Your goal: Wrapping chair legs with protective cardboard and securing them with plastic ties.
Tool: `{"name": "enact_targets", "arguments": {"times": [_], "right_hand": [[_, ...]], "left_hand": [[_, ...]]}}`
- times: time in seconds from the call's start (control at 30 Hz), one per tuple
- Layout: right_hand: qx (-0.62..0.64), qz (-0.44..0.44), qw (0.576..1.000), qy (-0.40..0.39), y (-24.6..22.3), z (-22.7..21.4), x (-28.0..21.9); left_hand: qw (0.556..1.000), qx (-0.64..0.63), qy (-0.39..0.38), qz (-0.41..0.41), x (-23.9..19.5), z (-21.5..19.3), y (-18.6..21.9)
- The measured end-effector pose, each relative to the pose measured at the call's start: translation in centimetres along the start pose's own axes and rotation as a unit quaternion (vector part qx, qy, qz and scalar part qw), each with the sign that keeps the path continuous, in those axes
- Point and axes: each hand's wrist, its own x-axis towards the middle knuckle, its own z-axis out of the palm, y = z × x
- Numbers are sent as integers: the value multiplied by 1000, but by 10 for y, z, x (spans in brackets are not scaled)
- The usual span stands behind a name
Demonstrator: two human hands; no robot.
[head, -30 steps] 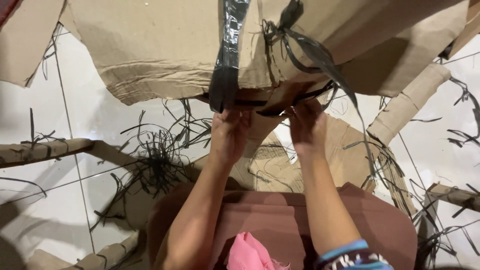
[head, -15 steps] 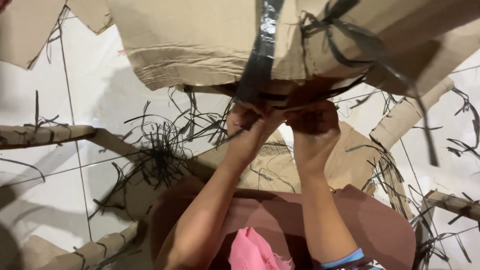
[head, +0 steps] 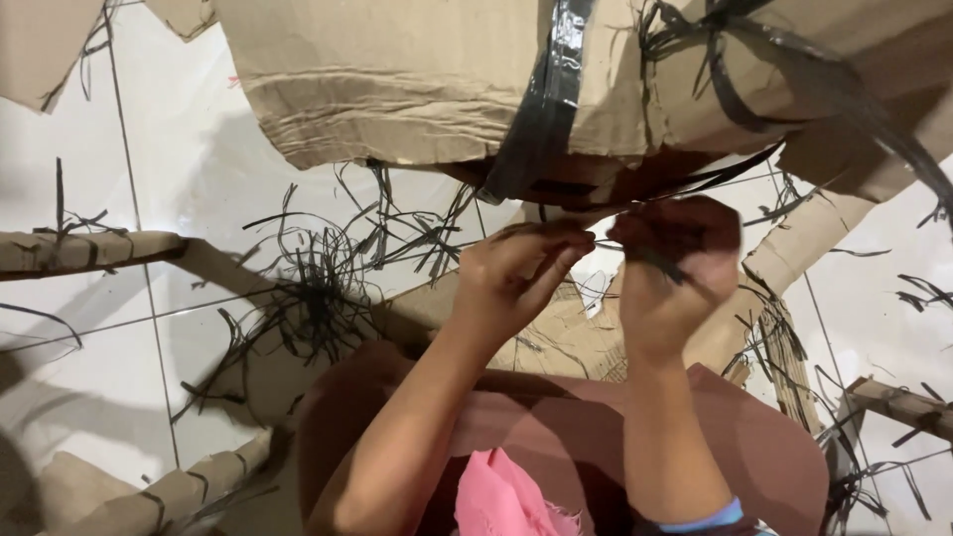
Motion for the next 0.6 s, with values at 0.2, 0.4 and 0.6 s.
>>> {"name": "enact_targets", "arguments": {"times": [0.2,0.4,0.6], "right_hand": [[-454,-111,880,-84,-17,-17,-1],[91,178,967,-157,-24,-31,37],[-39,86,994,-62,-56,37,3]], "left_hand": [[998,49,38,30,-3,9,-3],[995,85,20,53,-7,18,3],[996,61,32,58,-22,14,23]]}}
